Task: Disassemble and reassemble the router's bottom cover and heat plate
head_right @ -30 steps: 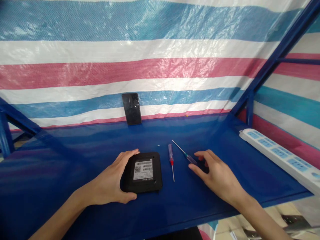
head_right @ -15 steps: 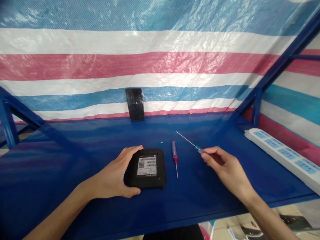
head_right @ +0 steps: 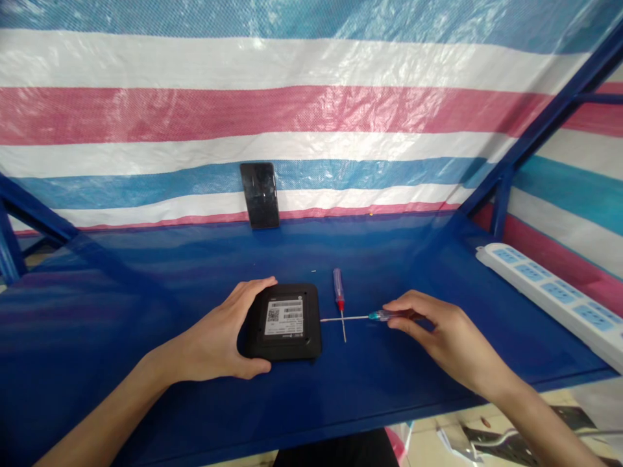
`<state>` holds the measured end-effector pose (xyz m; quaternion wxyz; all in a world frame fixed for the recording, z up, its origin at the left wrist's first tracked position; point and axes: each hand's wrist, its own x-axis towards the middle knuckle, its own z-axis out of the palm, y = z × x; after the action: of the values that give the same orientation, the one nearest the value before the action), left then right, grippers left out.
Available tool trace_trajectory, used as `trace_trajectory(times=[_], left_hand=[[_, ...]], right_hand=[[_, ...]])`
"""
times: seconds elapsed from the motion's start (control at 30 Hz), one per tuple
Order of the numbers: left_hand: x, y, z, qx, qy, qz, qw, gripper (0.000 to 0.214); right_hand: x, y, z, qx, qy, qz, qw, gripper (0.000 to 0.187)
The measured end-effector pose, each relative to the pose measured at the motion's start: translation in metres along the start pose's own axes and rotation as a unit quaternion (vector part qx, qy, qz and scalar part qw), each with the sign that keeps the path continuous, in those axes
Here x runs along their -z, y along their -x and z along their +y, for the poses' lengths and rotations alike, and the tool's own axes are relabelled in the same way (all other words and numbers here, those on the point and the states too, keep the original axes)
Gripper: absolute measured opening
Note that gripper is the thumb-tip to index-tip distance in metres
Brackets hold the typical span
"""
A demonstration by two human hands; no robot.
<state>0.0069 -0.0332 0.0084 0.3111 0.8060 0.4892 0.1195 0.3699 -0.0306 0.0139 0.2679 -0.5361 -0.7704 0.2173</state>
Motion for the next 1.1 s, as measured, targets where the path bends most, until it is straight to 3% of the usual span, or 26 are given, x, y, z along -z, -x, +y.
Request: trace_trajectory(times=[0.23, 0.47, 0.7, 1.1], left_hand=[[0.000, 0.001, 0.000, 0.013, -0.004, -0.013, 1.000, 0.110], [-0.001, 0.001, -0.002, 0.000, 0.004, -0.002, 1.000, 0.108], [-0.003, 0.000, -0.005, -0.012, -0.003, 0.012, 1.000, 0.106], [-0.004, -0.003, 0.002, 0.006, -0.014, 0.007, 1.000, 0.108]], right_hand=[[0.001, 0.000, -0.006, 0.023, -0.009, 0.014, 1.000, 0.039], [0.004, -0.006, -0.014, 0.109, 0.050, 0.017, 0.993, 0.027], [0.010, -0.020, -0.037, 0.162, 0.086, -0.052, 0.982, 0.024], [0.015, -0.022, -0.062, 0.238, 0.190, -0.048, 0.951, 0.029]])
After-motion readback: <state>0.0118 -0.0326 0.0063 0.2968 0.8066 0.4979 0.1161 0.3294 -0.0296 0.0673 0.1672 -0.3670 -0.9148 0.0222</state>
